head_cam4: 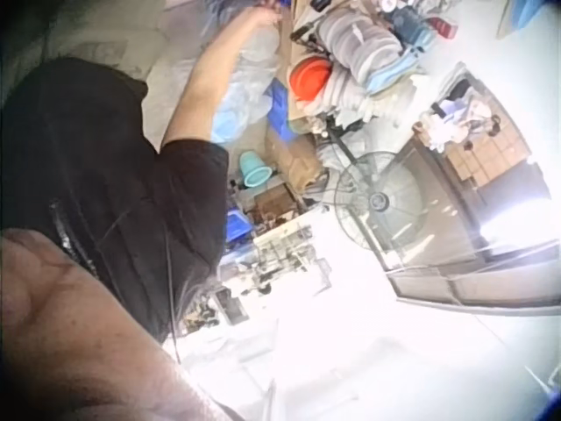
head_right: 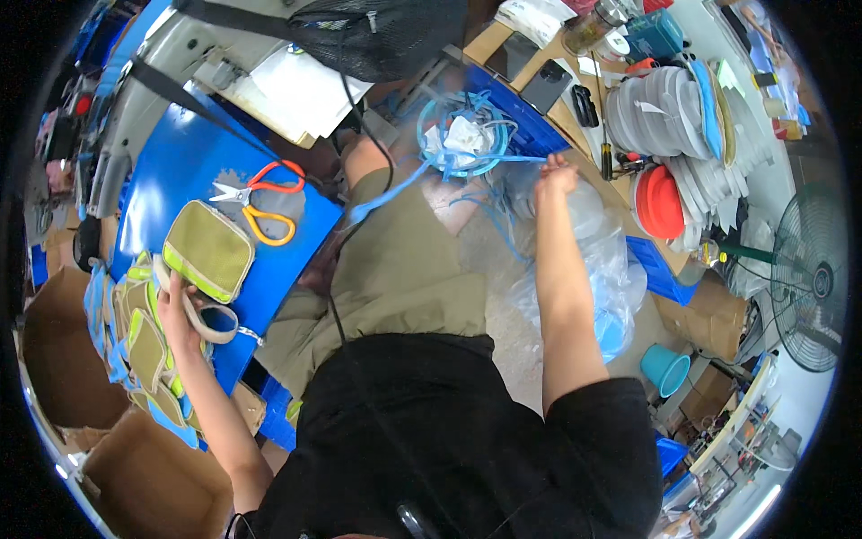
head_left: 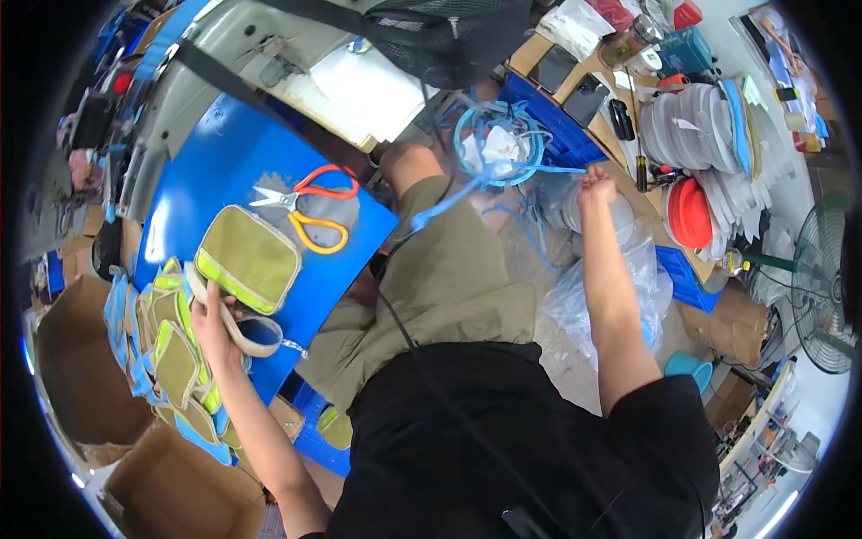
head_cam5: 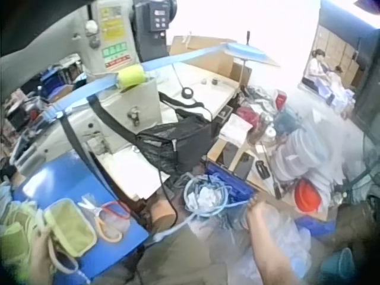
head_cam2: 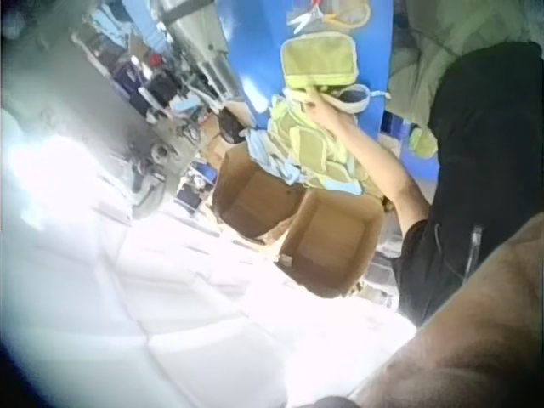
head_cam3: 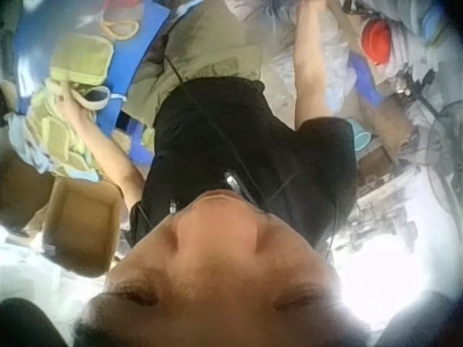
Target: The person assembles small fabric masks by hand, attaching blue elastic straps to the edges of green mesh pieces. They use a sewing machine to stitch the straps onto the mask bodies and scissors to trim excess thread. The finished masks are stacked on a blue work table.
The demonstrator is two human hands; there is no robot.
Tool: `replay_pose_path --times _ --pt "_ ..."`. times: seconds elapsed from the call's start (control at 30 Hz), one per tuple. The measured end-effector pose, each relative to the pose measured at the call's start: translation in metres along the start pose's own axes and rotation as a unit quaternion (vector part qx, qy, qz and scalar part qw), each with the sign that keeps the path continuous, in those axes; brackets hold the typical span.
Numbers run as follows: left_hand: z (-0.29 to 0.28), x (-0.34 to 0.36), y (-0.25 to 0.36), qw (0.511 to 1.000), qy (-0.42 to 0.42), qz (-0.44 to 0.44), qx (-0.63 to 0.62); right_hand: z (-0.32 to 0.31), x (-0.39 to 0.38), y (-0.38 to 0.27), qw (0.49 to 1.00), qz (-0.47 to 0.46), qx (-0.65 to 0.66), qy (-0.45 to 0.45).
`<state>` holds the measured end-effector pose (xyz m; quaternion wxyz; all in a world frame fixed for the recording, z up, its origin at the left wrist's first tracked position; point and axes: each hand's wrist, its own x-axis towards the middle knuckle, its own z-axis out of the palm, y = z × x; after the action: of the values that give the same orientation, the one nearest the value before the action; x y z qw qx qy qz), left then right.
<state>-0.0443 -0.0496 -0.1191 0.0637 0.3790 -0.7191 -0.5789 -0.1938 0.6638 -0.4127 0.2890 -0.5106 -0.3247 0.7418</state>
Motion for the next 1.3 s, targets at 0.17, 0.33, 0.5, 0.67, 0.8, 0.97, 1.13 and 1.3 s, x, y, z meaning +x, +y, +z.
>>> replay_pose_path --times 0.17,0.33,0.5,0.67,0.8,0.97,1.13,1.3 --pt "0.008 0.0 -0.023 0.997 -0.021 0.075 -0.022 -0.042 0.127 0.076 0.981 0.194 -0.014 0.019" --pt "-0.004 -0.041 -0.021 0.982 0.04 0.156 0.101 0.038 0.041 0.133 0.97 0.242 -0.011 -0.027" --pt "0.01 -0.046 -0.023 0.966 0.061 0.187 0.167 0.056 0.035 0.1 0.939 0.149 -0.267 -0.156" --pt "0.028 -0.037 0.011 0.931 0.106 0.313 0.153 0.009 0.032 0.085 0.838 0.051 -0.52 -0.16" --pt "0.036 -0.024 0.066 0.915 0.162 0.354 0.106 0.009 -0.065 0.066 0.872 -0.099 -0.377 -0.297" --pt "0.071 0.024 0.113 0.907 0.054 0.393 -0.141 0.091 -0.351 -0.045 0.709 -0.31 -0.301 -0.557" --pt "0.074 0.034 0.121 0.888 0.055 0.393 -0.231 0.186 -0.499 -0.073 0.446 -0.547 -0.216 -0.675" --pt "0.076 0.045 0.139 0.855 0.056 0.427 -0.288 0.21 -0.54 -0.038 0.352 -0.436 -0.365 -0.744"
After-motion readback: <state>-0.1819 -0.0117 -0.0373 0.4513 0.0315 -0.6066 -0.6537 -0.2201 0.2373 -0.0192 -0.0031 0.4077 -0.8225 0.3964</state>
